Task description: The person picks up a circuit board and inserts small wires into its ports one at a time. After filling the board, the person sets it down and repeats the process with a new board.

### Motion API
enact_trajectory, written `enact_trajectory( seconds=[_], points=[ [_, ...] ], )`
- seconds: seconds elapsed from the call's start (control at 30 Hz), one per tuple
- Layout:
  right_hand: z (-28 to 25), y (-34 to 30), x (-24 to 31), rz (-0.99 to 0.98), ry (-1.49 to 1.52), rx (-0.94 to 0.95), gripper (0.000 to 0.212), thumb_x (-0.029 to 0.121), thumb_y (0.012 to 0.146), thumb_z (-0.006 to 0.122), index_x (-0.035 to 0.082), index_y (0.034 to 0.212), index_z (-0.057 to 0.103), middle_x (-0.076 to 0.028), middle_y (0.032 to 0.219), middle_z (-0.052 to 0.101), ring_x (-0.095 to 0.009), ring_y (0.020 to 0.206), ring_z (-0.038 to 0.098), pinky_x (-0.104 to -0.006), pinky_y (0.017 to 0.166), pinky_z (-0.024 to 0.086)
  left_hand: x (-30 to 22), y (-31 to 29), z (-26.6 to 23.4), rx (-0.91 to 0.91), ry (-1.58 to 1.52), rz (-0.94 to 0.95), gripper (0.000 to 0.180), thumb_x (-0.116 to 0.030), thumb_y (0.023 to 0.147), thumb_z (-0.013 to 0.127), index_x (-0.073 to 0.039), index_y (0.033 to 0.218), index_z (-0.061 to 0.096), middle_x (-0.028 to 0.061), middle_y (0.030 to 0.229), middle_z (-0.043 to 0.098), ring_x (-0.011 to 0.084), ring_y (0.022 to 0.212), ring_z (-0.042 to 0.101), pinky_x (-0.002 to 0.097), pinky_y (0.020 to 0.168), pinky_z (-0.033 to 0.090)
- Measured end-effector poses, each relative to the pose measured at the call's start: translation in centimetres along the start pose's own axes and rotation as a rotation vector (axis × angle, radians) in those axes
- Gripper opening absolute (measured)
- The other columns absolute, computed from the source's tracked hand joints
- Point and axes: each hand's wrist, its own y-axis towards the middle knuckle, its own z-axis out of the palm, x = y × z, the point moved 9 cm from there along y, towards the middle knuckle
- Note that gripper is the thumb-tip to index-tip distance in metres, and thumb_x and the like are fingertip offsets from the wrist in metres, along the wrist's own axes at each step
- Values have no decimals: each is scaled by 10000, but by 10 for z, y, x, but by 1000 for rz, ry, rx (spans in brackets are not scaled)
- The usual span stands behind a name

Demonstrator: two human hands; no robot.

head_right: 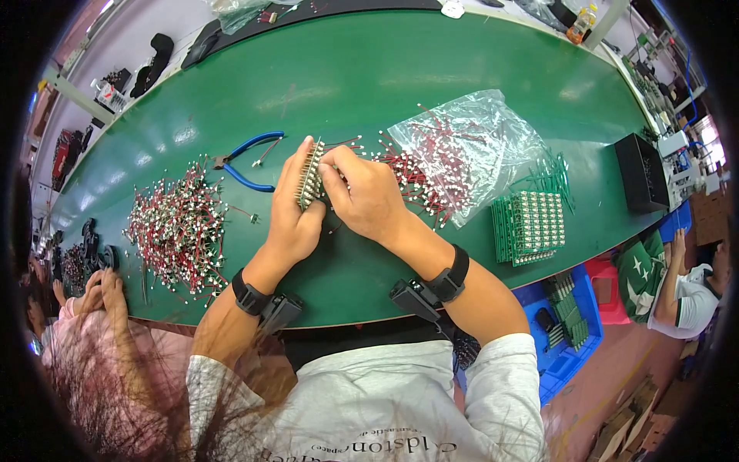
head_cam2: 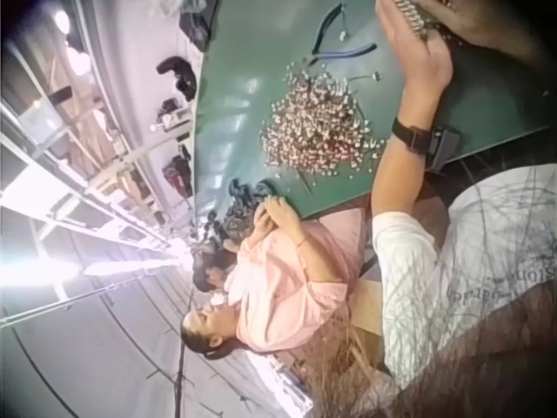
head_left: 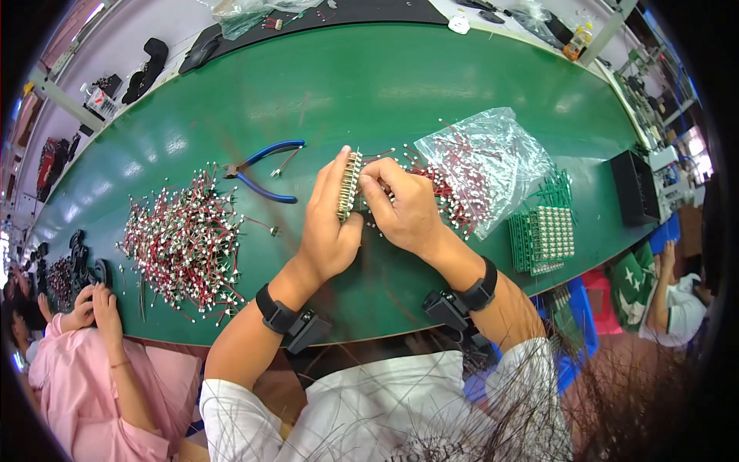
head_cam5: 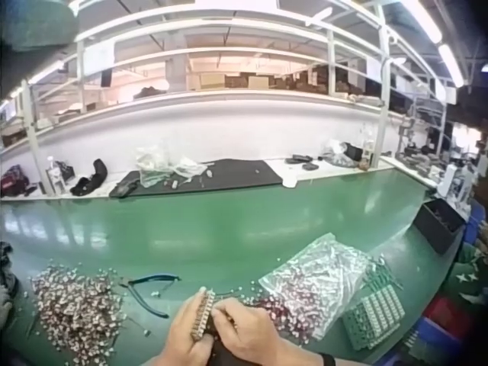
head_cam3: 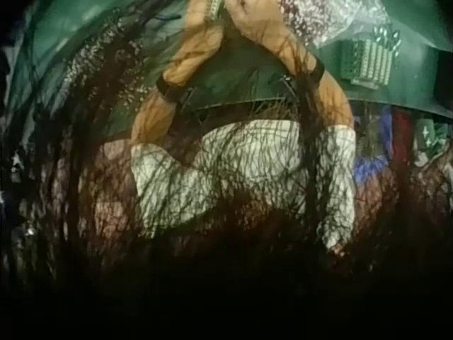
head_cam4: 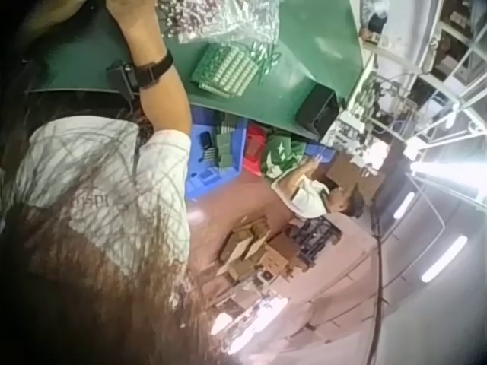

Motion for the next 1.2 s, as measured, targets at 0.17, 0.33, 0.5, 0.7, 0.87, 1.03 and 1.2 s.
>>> enact_trajectory(
  seconds=[0.17,0.33,0.5,0.7,0.87,1.03,1.2],
  points=[
    [-5,4,3,115,-2,29,133,59,921,637,-9,1030,602,-86,662,586,-151,528,560,-305,502,431,14,-2,-14,-93,-22,-78,807,121,719,405,41,1519,331,176,1404,509,245,1257,525,336,1067,407],
    [-4,1,-9,173,80,52,110,57,940,557,-12,1021,587,-105,689,565,-171,588,543,-340,562,432,39,-7,-28,-230,-144,-245,801,129,770,400,-15,1552,299,150,1395,529,139,1059,578,239,819,494],
    [-10,5,-10,69,3,-10,122,37,969,502,-20,1021,597,-114,743,583,-203,635,560,-341,605,447,43,-3,-38,-364,-391,-379,781,106,804,428,22,1555,234,116,1283,558,83,859,521,222,716,471],
    [-8,6,-2,39,57,28,165,57,999,494,-24,1084,612,-110,829,604,-186,678,568,-327,640,462,46,-4,-38,-343,-333,-377,787,104,798,429,18,1555,231,137,1330,519,105,906,534,237,742,484],
    [-2,6,9,46,131,98,176,52,999,529,-12,1138,617,-86,888,625,-145,733,590,-300,673,484,45,-5,-39,-374,-289,-321,814,115,794,444,-52,1566,247,114,1309,557,95,843,546,215,639,453],
    [9,1,8,175,335,189,227,-30,962,587,-6,1185,622,-70,957,658,-116,875,649,-250,754,519,39,-4,-37,-343,-247,-327,782,95,782,440,21,1537,252,216,1380,479,298,1258,500,373,1087,373],
    [14,-5,-4,229,348,197,184,-19,966,609,-25,1149,631,-65,992,675,-110,887,651,-248,770,528,29,-4,-34,-291,-130,-189,802,103,771,436,11,1545,246,206,1397,477,287,1287,486,370,1099,368]
  ],
)
